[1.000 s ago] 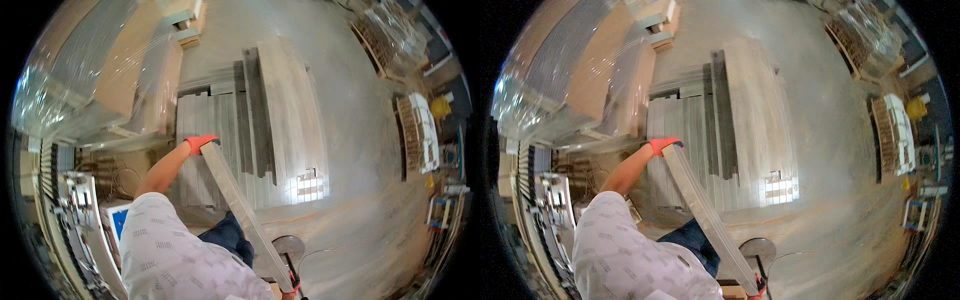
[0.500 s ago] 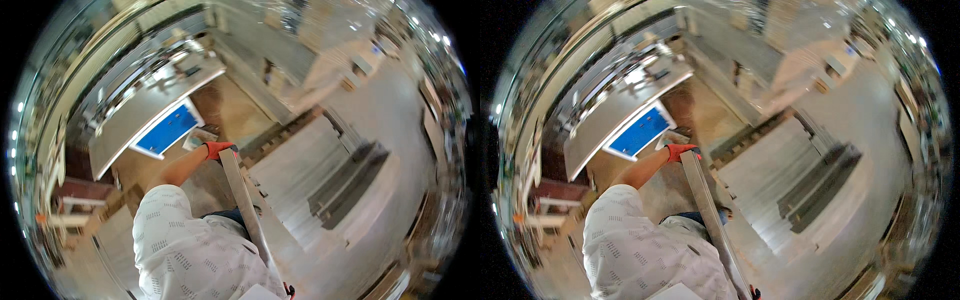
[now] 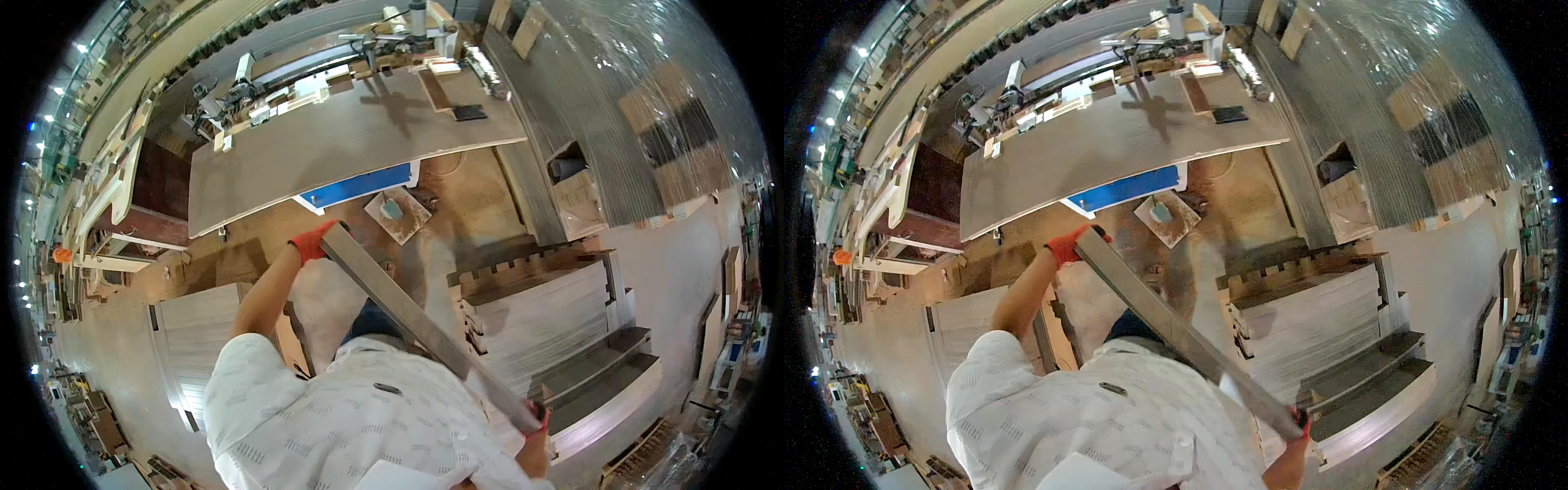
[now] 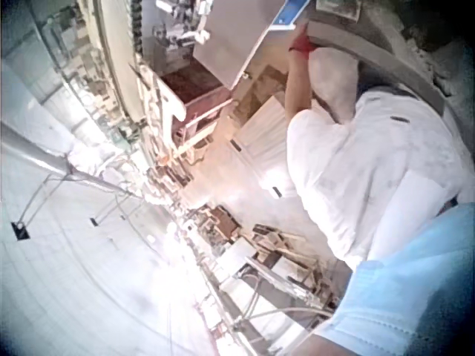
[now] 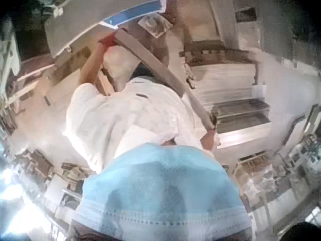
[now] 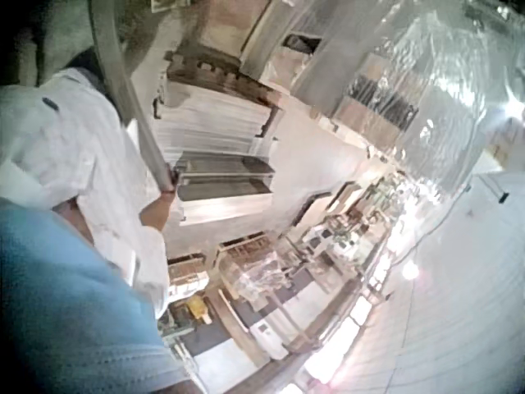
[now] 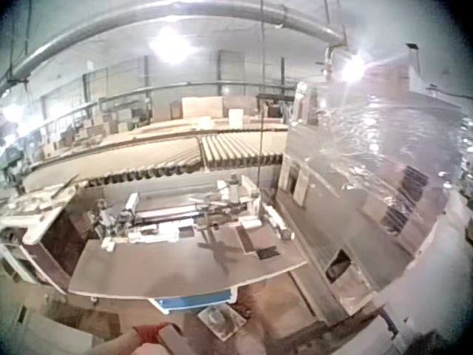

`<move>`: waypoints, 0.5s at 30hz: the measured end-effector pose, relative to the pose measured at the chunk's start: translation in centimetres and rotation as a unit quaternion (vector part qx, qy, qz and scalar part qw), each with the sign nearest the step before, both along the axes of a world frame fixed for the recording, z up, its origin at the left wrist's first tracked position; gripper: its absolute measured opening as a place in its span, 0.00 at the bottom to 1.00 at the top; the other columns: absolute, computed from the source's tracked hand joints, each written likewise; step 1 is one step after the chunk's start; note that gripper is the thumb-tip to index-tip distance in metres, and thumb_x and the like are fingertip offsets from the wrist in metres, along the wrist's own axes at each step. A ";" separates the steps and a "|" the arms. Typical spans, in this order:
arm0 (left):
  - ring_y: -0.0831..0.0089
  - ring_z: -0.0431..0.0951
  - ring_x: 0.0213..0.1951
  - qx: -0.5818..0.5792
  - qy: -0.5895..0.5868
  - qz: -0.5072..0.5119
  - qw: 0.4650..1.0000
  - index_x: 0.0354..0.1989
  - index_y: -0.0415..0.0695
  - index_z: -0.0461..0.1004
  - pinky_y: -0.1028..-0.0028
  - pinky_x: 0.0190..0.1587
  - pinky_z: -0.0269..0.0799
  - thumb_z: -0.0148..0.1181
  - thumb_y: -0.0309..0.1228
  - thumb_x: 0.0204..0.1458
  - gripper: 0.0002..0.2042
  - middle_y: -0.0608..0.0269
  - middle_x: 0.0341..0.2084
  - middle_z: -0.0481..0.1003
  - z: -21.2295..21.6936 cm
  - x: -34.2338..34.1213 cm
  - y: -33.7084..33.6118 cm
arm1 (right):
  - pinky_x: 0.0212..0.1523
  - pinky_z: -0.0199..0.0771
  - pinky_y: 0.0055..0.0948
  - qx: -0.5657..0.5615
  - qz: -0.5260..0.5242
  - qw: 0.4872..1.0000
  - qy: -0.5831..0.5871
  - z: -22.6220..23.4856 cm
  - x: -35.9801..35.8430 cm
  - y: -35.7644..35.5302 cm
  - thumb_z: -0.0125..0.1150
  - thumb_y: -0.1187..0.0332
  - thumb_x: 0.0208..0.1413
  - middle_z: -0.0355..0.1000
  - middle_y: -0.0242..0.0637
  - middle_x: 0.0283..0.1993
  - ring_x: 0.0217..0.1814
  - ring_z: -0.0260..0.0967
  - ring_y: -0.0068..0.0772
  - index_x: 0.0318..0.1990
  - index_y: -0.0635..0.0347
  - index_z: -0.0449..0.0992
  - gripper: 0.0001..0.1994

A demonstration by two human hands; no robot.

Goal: The person picks up wood panels one by one from a stack and feeds them into a woodworking machine, then moves the processed panels to another stack.

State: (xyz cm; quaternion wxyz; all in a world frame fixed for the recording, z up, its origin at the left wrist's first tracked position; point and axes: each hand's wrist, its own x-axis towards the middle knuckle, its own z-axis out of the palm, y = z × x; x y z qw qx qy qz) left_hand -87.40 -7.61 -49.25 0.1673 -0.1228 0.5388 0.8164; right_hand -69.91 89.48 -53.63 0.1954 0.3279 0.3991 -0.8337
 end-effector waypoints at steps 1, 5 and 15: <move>0.61 0.79 0.63 0.019 0.000 0.014 1.000 0.61 0.47 0.75 0.57 0.65 0.76 0.56 0.46 0.70 0.20 0.53 0.63 0.77 1.5 -0.3 -2.2 | 0.70 0.71 0.58 0.078 0.074 0.989 0.100 -1.2 -4.3 -3.9 0.46 0.41 0.70 0.79 0.51 0.61 0.64 0.75 0.56 0.58 0.64 0.81 0.32; 0.58 0.79 0.62 0.132 -0.079 0.141 0.978 0.67 0.46 0.72 0.56 0.66 0.75 0.51 0.51 0.71 0.25 0.53 0.62 0.78 2.8 2.5 -13.2 | 0.76 0.63 0.58 0.013 0.077 0.997 0.027 2.0 -21.8 -11.1 0.51 0.46 0.68 0.76 0.57 0.63 0.72 0.68 0.58 0.56 0.70 0.79 0.31; 0.59 0.79 0.60 0.083 -0.093 0.273 0.954 0.67 0.41 0.72 0.55 0.66 0.75 0.51 0.40 0.70 0.22 0.52 0.63 0.77 4.2 12.5 -28.7 | 0.57 0.81 0.42 0.071 0.372 0.924 -0.058 9.5 -58.7 -39.9 0.46 0.51 0.69 0.82 0.45 0.54 0.52 0.81 0.44 0.53 0.65 0.82 0.26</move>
